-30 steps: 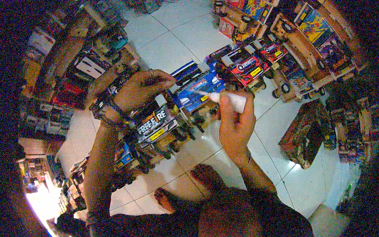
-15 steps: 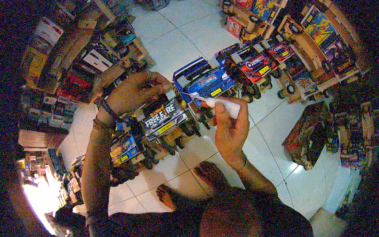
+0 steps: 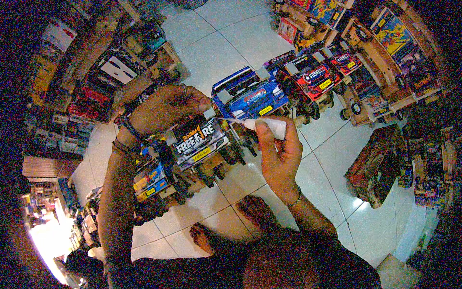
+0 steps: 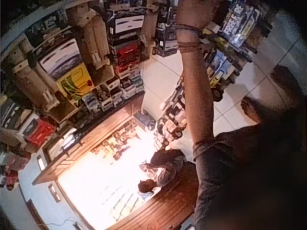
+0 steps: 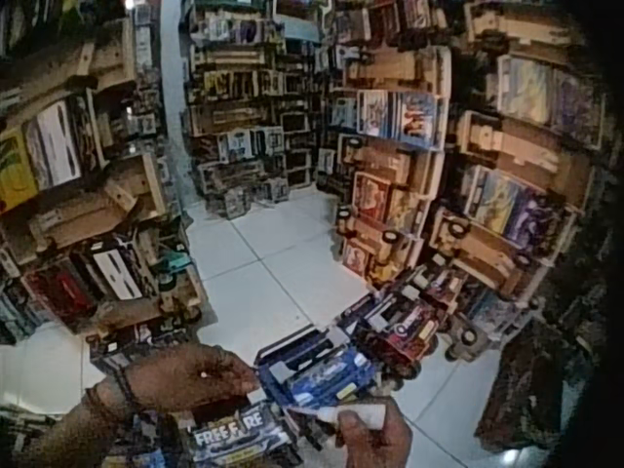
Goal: The person sits on the floor and applies glue from a small white bottle to the tops of several toy trucks lined up in a row. The person moves along the line, applying glue to each truck one by one.
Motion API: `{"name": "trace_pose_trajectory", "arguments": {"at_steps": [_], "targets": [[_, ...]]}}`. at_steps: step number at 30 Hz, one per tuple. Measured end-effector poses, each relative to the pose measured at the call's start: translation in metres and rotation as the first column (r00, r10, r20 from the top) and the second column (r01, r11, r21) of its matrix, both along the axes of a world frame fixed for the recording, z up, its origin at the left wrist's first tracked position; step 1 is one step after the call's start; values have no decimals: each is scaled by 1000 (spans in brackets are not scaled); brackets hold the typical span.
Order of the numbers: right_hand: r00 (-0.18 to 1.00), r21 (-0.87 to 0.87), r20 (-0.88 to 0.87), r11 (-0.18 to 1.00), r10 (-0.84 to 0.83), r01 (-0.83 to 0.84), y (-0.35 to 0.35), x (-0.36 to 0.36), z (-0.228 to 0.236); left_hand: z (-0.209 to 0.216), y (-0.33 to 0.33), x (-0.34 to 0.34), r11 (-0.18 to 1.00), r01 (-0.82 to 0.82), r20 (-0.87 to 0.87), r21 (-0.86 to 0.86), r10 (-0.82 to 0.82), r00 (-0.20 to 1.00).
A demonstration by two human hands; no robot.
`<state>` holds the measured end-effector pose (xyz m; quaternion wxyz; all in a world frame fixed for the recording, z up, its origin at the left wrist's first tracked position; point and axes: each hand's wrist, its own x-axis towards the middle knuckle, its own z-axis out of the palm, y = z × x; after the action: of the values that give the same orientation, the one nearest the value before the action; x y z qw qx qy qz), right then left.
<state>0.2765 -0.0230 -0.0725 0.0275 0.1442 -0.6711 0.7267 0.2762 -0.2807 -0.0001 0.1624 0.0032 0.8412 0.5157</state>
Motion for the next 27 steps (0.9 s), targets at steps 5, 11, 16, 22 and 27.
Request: {"name": "trace_pose_trajectory", "arguments": {"at_steps": [5,11,16,22,27], "targets": [[1000,26,-16,1000,-14,15,-1,-1,-1,4,1,1,1000,-19,55,-21,20,998],[1000,56,-1,998,-1,1,1,0,3,1,-2,-2,999,33,45,0,-33,998],[1000,59,1,998,-6,6,1,-1,5,0,-4,-2,998,62,19,-33,-61,998],[1000,67,20,998,8,-9,1,-1,7,-1,-6,-3,998,68,-2,-15,-68,998],[1000,71,24,998,-2,0,0,0,8,-1,-4,-2,998,52,33,-31,-51,998]]}}
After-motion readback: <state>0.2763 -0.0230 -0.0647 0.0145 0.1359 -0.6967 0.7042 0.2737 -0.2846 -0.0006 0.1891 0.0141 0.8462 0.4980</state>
